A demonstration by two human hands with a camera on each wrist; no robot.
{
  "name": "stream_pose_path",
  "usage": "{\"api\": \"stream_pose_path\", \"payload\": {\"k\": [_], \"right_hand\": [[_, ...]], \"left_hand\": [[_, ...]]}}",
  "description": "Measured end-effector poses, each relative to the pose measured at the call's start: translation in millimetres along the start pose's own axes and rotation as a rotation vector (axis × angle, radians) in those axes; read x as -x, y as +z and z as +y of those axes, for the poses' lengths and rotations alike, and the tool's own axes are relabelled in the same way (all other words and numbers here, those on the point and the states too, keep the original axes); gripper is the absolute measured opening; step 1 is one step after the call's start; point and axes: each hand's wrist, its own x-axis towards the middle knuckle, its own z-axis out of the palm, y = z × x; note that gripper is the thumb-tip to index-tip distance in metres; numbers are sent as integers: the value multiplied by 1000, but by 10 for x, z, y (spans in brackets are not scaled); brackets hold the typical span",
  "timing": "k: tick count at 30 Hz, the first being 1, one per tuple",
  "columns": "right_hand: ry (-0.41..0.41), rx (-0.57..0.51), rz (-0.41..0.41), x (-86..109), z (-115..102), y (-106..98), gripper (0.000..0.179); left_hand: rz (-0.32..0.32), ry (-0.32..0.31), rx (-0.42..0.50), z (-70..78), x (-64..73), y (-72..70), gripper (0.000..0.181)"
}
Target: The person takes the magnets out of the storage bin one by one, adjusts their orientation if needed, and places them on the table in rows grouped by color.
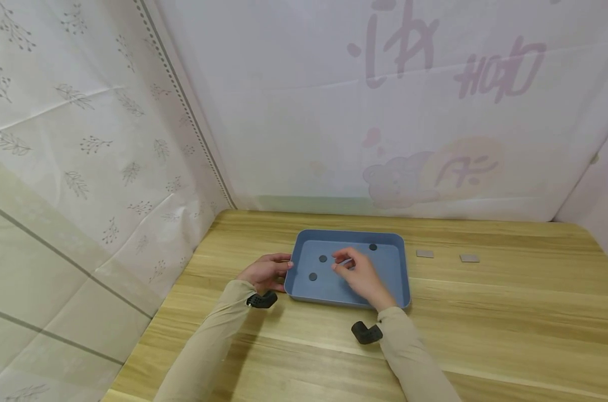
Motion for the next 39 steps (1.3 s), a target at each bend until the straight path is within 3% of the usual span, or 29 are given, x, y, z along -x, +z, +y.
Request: {"api": "stream_pose_path", "payload": {"k": [9, 15, 26, 39], "right_hand": [[-5, 14, -40, -94, 30, 207, 31], [-28, 110, -77, -148, 59, 300, 31], [-60, 192, -131, -257, 157, 384, 30], [-93, 373, -172, -289, 120, 443, 29]], "left_hand": [[-2, 3, -10, -1, 0, 7, 45], [-2, -1, -11, 1, -3, 12, 46], [3, -5, -10, -12, -10, 12, 46], [5, -4, -19, -1, 14, 8, 45]]}}
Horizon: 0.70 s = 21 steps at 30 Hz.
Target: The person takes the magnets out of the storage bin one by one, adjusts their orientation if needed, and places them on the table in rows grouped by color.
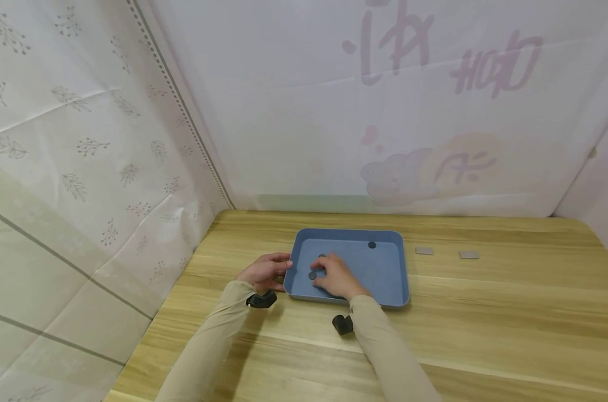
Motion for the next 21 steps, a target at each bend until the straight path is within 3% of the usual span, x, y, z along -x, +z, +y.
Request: {"api": "stream_pose_path", "payload": {"k": [21], "right_hand": [[18, 21, -43, -24, -18, 16, 31]], "left_hand": [[-5, -5, -10, 12, 14, -3, 46]]}}
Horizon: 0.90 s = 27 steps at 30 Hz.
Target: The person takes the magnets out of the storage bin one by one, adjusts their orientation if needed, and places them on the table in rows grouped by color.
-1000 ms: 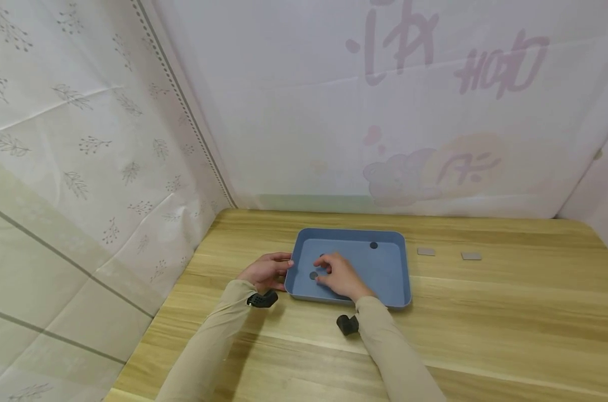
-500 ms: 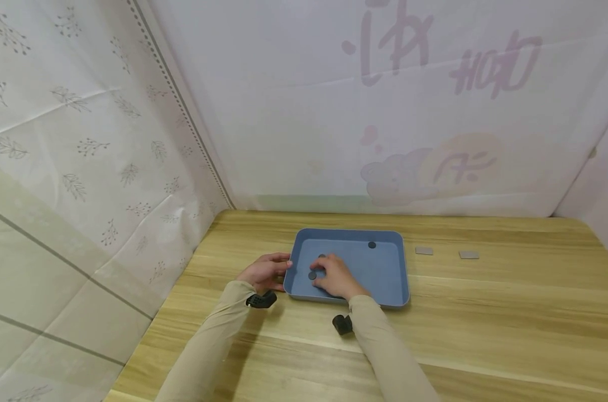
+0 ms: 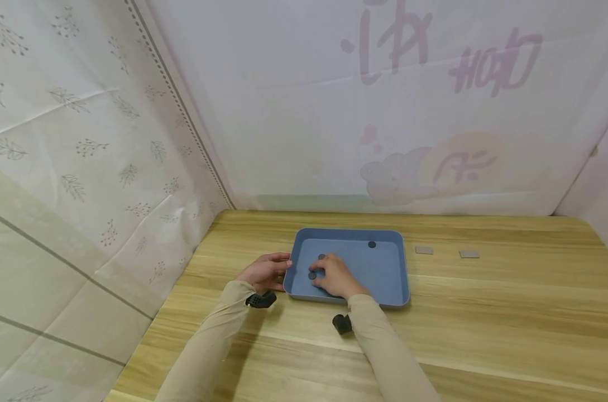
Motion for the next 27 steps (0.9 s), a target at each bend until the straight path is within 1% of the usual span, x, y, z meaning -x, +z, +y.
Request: {"api": "stream_pose_path", "payload": {"k": [11, 20, 27], "right_hand": [[7, 4, 7, 11, -13, 4, 27], [-12, 8, 26, 1, -5, 6, 21], [-8, 8, 34, 3, -9, 6, 18]], "left_hand": [[0, -6, 11, -14, -5, -3, 46], [8, 0, 12, -25, -24, -1, 46], [6, 6, 22, -26, -28, 2, 47]]}}
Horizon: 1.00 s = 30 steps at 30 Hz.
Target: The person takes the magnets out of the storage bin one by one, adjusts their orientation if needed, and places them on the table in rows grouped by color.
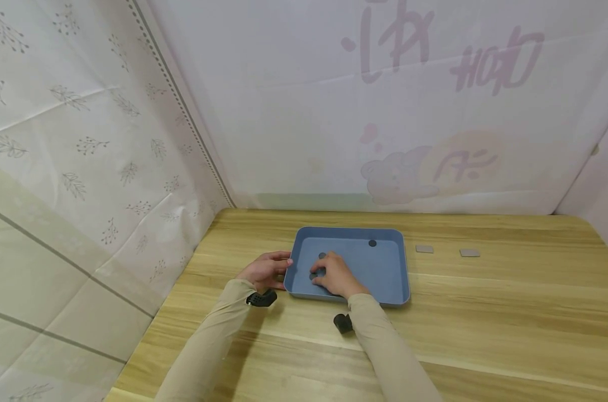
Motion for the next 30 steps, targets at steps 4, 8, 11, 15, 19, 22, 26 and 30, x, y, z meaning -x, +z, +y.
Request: {"api": "stream_pose_path", "payload": {"k": [4, 8, 11, 15, 19, 22, 26, 30], "right_hand": [[-3, 5, 4, 8, -4, -3, 17], [-4, 10, 6, 13, -6, 1, 15], [-1, 8, 9, 14, -9, 1, 15], [2, 3, 14, 14, -6, -3, 14], [5, -2, 17, 11, 6, 2, 13], [7, -4, 18, 9, 12, 6, 12], [11, -10, 17, 12, 6, 9, 12], [18, -8, 16, 10, -2, 16, 12]], "left_hand": [[-4, 4, 12, 1, 6, 5, 47], [-6, 1, 25, 11, 26, 13, 48], [-5, -4, 22, 18, 38, 17, 48], [-8, -8, 23, 25, 50, 20, 48], [-4, -16, 28, 34, 55, 23, 48], [-5, -13, 25, 36, 53, 23, 49], [-12, -9, 23, 30, 41, 18, 49], [-19, -8, 17, 22, 33, 12, 49]]}}
